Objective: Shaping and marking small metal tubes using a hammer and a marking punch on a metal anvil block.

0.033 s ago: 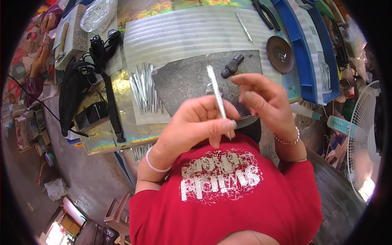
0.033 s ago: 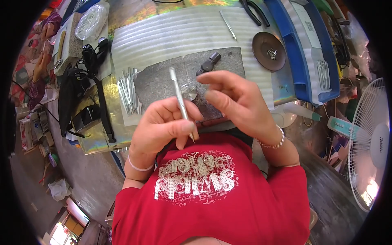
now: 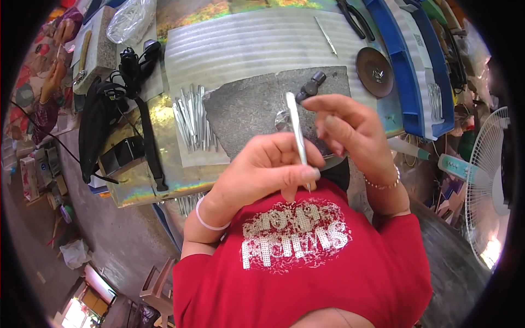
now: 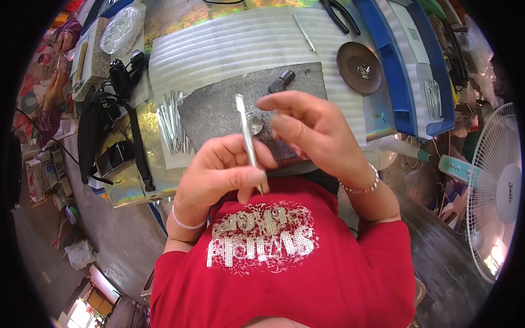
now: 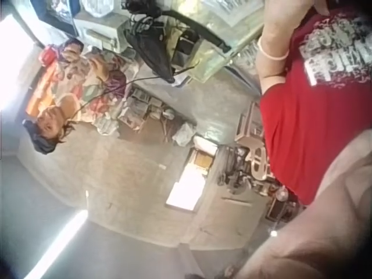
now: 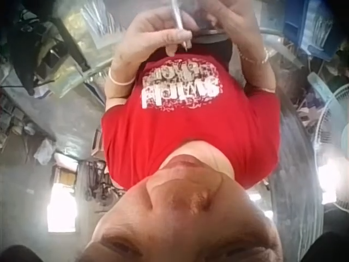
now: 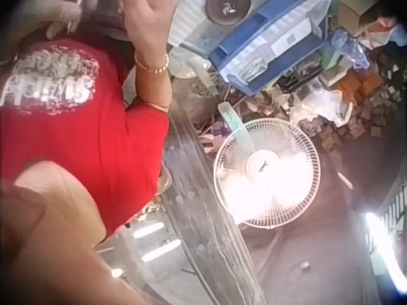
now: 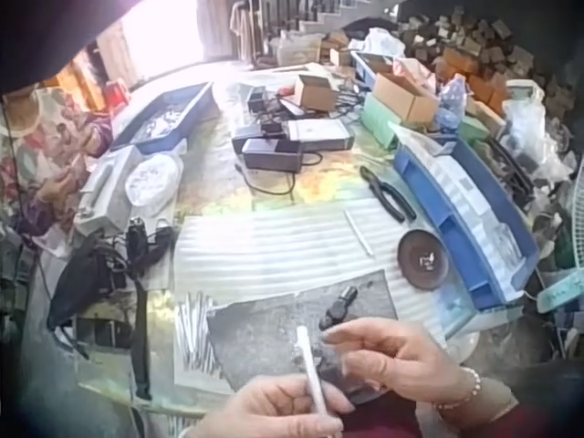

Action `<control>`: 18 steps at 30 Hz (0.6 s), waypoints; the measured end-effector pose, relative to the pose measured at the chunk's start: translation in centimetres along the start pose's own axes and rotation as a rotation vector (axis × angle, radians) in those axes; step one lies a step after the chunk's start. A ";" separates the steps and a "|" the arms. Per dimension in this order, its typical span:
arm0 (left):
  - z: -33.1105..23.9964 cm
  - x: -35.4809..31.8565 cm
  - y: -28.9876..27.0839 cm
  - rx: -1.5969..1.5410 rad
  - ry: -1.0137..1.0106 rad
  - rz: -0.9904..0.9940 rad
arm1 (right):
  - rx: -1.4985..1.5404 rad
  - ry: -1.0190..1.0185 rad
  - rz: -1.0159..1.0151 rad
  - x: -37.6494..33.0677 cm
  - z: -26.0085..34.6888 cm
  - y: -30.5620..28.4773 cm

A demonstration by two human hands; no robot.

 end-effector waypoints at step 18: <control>1.5 -0.1 -1.6 -0.050 0.079 0.142 | -0.087 -0.008 0.229 1.9 1.9 2.2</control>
Point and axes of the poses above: each hand's wrist, its own x-axis towards the middle knuckle, its own y-axis out of the palm, z = x × y, the point moved 4 cm from there along x, towards the middle knuckle, and after that the axes turned 9 degrees about -x, right-handed, at the moved point
